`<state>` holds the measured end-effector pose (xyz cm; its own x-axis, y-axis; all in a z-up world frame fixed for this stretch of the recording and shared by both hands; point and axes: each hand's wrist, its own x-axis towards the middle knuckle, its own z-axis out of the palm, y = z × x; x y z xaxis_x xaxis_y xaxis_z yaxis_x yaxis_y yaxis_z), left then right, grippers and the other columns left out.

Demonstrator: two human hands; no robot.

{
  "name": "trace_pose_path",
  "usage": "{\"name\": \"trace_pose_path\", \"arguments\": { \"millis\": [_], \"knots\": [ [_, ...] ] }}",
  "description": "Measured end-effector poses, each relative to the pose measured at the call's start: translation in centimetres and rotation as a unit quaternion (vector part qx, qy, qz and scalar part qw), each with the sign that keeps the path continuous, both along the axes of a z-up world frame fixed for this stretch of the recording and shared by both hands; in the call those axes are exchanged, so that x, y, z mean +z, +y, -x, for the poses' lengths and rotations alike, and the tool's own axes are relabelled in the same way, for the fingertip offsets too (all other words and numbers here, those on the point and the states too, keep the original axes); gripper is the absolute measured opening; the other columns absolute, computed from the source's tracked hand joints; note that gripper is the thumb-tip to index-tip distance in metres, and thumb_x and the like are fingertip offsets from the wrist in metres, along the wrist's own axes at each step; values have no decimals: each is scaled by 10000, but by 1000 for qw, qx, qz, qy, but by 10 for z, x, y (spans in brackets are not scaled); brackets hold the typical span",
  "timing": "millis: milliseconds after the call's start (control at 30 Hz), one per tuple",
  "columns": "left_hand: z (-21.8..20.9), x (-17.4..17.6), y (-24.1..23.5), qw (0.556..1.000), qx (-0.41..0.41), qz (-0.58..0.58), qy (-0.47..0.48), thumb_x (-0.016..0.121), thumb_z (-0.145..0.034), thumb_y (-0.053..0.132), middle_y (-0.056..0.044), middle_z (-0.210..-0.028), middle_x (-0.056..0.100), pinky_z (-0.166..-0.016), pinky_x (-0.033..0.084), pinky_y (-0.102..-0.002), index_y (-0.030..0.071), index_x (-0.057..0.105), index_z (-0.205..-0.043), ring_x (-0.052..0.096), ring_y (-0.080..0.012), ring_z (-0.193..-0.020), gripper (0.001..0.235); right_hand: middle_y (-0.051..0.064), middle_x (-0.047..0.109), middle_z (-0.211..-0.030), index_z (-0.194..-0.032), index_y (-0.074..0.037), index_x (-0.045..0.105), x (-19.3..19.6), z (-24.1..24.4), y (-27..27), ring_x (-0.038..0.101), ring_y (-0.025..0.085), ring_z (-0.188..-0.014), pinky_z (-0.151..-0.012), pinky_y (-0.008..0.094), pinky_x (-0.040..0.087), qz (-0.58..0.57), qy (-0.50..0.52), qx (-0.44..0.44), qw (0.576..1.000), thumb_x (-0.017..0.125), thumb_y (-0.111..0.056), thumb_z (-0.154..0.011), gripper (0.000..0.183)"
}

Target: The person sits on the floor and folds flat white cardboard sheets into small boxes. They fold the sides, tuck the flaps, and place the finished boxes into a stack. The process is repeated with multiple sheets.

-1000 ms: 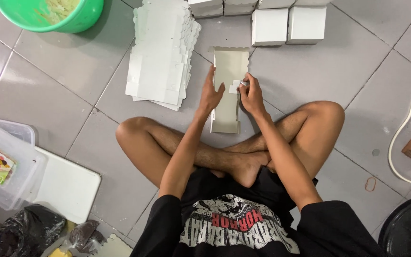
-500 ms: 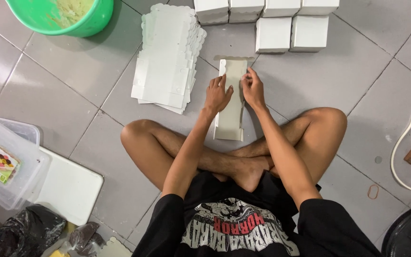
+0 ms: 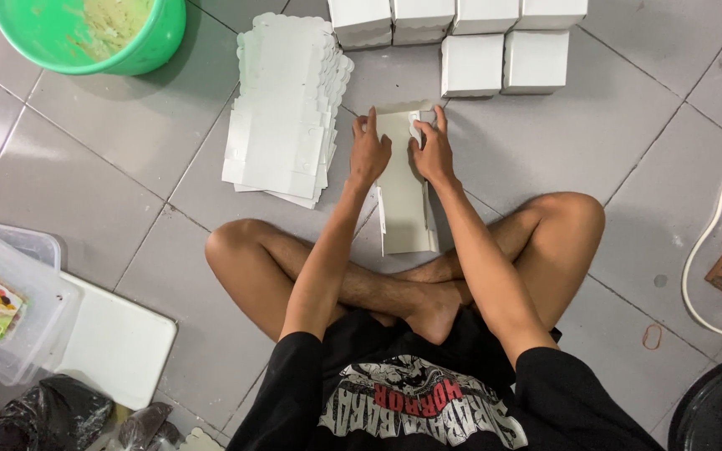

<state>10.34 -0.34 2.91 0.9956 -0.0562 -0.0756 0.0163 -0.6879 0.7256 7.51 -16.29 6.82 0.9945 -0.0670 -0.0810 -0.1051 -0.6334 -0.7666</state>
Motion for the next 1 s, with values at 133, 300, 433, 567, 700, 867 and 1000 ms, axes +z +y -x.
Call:
{"name": "trace_pose_path", "arguments": {
  "millis": [133, 300, 433, 567, 700, 867, 1000],
  "knots": [
    [-9, -10, -3, 999, -9, -45, 18, 592, -908, 100, -212, -1256, 400, -735, 658, -521, 4, 331, -1545, 637, -491, -1105, 695, 213, 243, -1638, -1283, -75, 669, 6, -4, 2, 698, 410, -1032, -894, 515, 589, -35, 21, -3, 999, 631, -64, -973, 312],
    [-31, -38, -6, 983, -48, -146, 99, 593, -889, 271, -216, -1269, 423, -700, 635, -536, 60, 302, -1583, 683, -418, -1068, 782, 129, 427, -1573, -1217, -165, 624, -28, -24, -1, 715, 307, -759, -737, 393, 560, -59, -37, 23, 997, 621, -47, -959, 285],
    [-26, 5, -15, 976, -56, -173, 120, 604, -892, 383, -214, -1250, 437, -721, 601, -571, 60, 286, -1591, 668, -433, -1070, 833, 153, 446, -1554, -1269, -183, 479, -30, -31, 3, 542, 383, -1332, -1017, 515, 501, 27, -22, 51, 998, 611, -195, -982, 316],
    [39, 170, -28, 993, -97, -56, -45, 657, -911, 269, -235, -1231, 524, -823, 580, -536, -9, 426, -1479, 654, -421, -1105, 674, 155, 347, -1627, -1446, -104, 345, -77, -20, 1, 434, 318, -1442, -1144, 457, 417, 75, -57, 76, 993, 424, -210, -1050, 417],
    [129, 386, -11, 878, -169, 421, -150, 553, -1002, 64, -367, -1104, 597, -868, 535, -564, -109, 536, -1263, 634, -500, -1109, 313, 166, 474, -1563, -1575, -100, 155, -25, -21, 17, 612, 363, -1282, -1004, 536, 523, 147, 22, 70, 986, 543, -255, -1000, 711],
    [174, 428, 4, 668, -244, 662, -237, 481, -1026, 186, -82, -986, 647, -753, 556, -416, 24, 614, -1006, 629, -264, -853, 211, 197, 271, -1622, -1527, -57, 263, -10, -22, 13, 465, 446, -1310, -949, 524, 498, 43, 21, 72, 996, 597, -204, -974, 662],
    [186, 428, 0, 712, -238, 622, -221, 499, -1008, 164, -94, -983, 654, -751, 557, -421, 22, 615, -1011, 639, -275, -858, 183, 246, 148, -1609, -1513, -51, 332, 9, 4, 3, 255, 456, -1503, -1184, 484, 400, 5, -139, 63, 988, 558, -105, -1004, 559]
  ]
}}
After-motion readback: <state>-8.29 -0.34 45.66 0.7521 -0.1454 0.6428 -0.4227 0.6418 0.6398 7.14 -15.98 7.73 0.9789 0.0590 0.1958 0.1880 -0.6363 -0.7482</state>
